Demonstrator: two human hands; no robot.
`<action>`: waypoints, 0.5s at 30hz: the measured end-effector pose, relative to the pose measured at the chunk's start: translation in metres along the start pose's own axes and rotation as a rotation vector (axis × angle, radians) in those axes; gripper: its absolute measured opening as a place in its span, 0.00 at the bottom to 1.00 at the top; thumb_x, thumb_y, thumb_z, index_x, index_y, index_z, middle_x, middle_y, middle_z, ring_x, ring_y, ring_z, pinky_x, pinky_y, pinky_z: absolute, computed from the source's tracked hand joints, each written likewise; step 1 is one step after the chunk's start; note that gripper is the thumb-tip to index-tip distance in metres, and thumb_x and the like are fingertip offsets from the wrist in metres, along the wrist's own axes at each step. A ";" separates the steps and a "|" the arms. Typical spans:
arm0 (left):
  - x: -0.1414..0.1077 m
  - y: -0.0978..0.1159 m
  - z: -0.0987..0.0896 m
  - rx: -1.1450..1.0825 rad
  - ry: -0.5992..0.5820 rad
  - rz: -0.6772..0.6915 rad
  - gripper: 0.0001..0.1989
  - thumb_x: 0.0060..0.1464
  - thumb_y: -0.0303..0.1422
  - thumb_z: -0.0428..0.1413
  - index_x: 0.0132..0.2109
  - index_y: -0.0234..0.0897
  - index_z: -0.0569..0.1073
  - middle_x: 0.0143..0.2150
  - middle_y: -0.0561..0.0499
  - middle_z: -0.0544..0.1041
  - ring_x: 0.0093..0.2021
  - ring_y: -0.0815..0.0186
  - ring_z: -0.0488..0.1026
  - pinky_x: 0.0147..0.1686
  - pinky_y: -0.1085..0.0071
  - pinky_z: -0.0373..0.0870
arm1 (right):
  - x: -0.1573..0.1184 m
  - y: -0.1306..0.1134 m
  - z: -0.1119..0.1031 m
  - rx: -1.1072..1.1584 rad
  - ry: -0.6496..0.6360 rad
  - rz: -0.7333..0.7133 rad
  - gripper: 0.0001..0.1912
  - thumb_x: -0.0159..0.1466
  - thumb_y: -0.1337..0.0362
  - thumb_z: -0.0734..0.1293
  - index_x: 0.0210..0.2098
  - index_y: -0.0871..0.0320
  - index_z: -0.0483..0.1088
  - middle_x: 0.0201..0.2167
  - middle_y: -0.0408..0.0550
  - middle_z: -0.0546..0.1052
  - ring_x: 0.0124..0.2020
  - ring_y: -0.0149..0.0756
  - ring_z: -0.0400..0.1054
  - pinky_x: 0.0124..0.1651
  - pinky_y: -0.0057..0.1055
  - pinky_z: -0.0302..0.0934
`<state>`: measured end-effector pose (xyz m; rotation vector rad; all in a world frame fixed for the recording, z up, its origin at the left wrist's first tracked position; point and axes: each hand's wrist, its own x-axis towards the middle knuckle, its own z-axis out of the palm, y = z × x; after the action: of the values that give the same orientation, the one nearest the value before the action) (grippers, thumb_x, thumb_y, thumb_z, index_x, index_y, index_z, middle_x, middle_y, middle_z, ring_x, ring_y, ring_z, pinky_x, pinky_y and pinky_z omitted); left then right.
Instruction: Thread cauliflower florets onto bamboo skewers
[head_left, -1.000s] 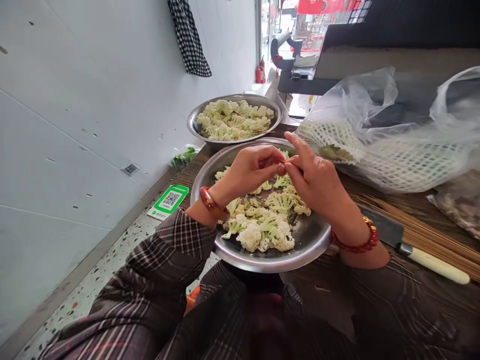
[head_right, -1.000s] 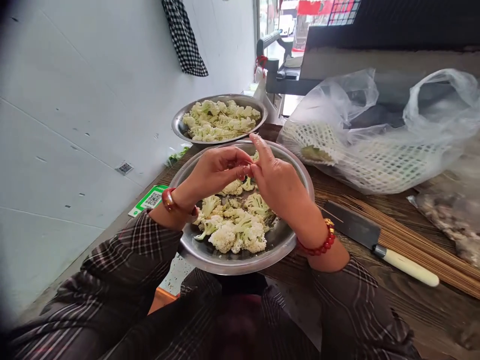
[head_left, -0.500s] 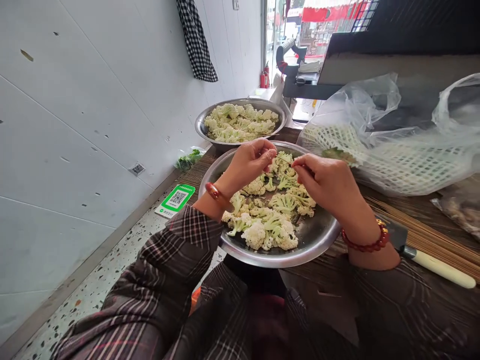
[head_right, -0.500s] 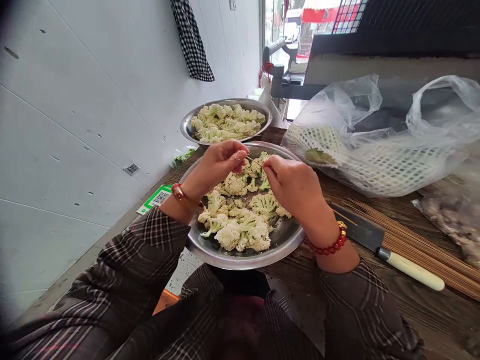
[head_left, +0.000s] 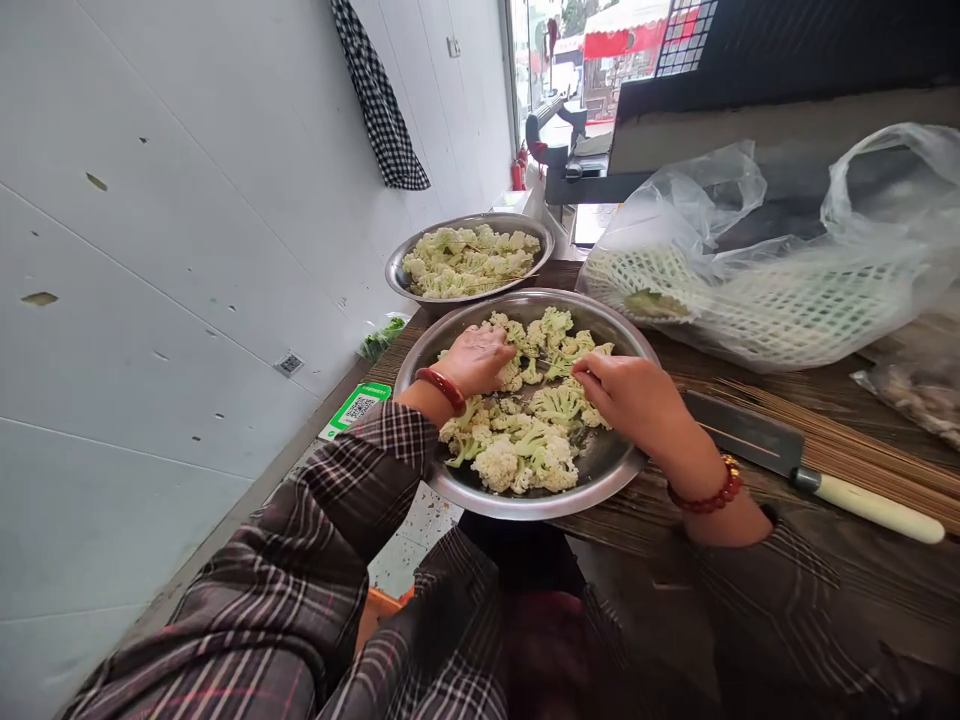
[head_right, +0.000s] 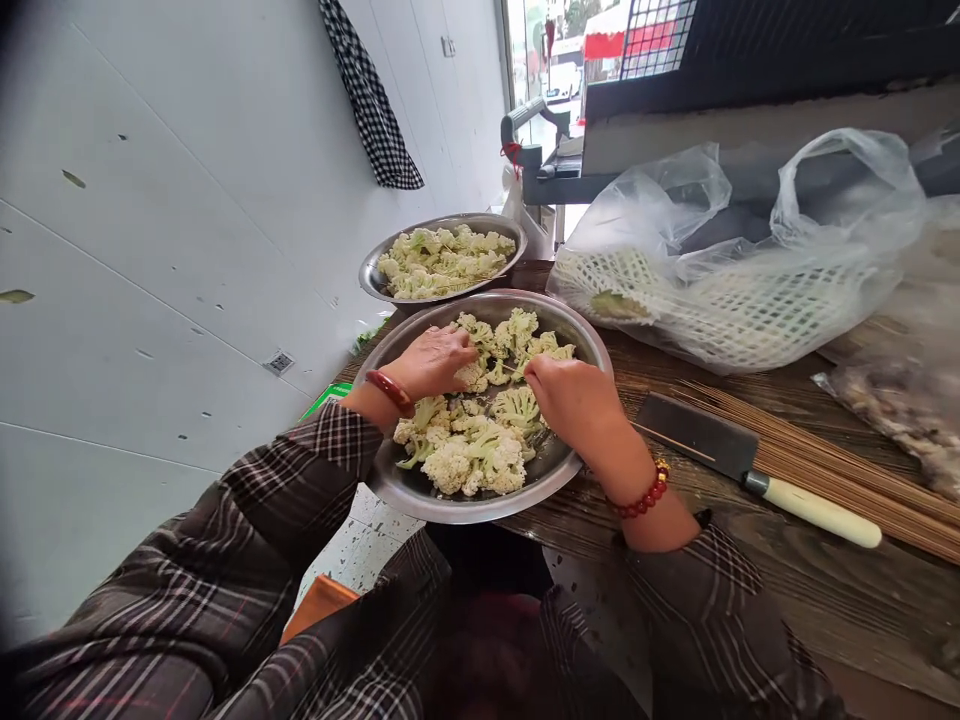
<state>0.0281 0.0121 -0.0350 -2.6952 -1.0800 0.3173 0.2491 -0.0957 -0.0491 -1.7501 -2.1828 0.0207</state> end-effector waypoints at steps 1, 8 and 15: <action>0.001 0.001 0.001 0.003 0.007 0.005 0.14 0.50 0.32 0.59 0.45 0.35 0.79 0.49 0.39 0.76 0.50 0.51 0.72 0.47 0.59 0.64 | -0.001 0.001 0.000 0.018 0.014 0.004 0.13 0.72 0.62 0.60 0.42 0.57 0.76 0.35 0.53 0.83 0.36 0.43 0.76 0.31 0.32 0.54; 0.001 -0.016 0.000 -0.406 0.150 -0.143 0.08 0.43 0.27 0.59 0.35 0.36 0.76 0.39 0.46 0.77 0.40 0.61 0.73 0.41 0.65 0.67 | -0.005 0.013 -0.001 0.394 0.169 -0.011 0.11 0.70 0.63 0.61 0.38 0.57 0.75 0.28 0.46 0.81 0.30 0.38 0.74 0.35 0.32 0.58; -0.005 -0.017 -0.015 -1.524 0.264 -0.284 0.12 0.46 0.36 0.63 0.35 0.35 0.71 0.30 0.54 0.73 0.28 0.71 0.70 0.31 0.71 0.70 | -0.003 0.016 -0.003 0.639 0.186 0.017 0.11 0.69 0.63 0.62 0.37 0.58 0.75 0.24 0.42 0.79 0.24 0.34 0.69 0.32 0.30 0.58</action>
<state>0.0174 0.0188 -0.0157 -3.3086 -2.1022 -1.4355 0.2653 -0.0959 -0.0505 -1.3397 -1.7588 0.4832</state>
